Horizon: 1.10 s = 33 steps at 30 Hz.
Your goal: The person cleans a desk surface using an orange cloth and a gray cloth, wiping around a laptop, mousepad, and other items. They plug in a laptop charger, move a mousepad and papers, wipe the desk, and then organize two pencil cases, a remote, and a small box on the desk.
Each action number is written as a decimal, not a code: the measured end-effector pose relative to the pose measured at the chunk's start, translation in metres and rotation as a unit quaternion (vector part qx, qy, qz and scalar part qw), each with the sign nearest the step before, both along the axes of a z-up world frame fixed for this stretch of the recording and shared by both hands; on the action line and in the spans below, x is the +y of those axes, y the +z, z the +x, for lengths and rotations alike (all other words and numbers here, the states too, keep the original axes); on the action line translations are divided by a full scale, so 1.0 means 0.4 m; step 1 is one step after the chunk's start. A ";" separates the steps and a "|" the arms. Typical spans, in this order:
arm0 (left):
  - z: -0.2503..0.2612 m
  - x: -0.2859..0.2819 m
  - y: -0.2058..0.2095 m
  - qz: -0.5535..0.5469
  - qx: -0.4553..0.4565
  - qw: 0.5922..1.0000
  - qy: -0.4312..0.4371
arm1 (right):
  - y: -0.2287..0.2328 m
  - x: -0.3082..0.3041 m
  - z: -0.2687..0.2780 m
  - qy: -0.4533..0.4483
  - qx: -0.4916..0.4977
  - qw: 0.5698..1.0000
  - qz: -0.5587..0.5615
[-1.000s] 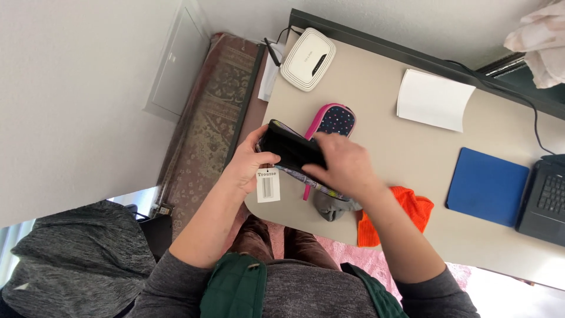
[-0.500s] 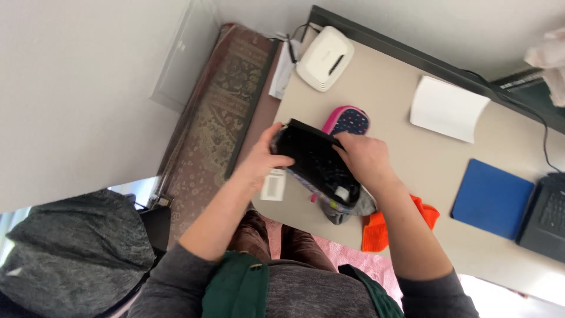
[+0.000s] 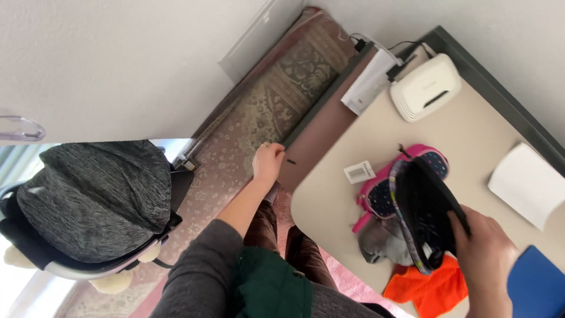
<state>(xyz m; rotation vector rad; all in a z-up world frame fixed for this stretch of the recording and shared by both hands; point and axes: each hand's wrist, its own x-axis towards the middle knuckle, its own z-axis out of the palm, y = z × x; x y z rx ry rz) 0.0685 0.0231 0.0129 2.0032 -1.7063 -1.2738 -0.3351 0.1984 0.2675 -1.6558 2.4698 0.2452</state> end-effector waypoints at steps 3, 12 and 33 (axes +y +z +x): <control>0.019 0.039 -0.176 -0.075 -0.109 0.969 -0.207 | -0.028 0.018 -0.015 0.050 0.039 0.997 -0.032; -0.080 0.042 -0.286 -0.023 -0.202 0.821 -0.533 | -0.067 0.016 0.007 0.084 0.035 0.994 -0.054; -0.404 0.090 0.383 -0.443 0.151 0.839 -0.279 | -0.107 0.004 0.054 0.071 -0.009 0.994 -0.082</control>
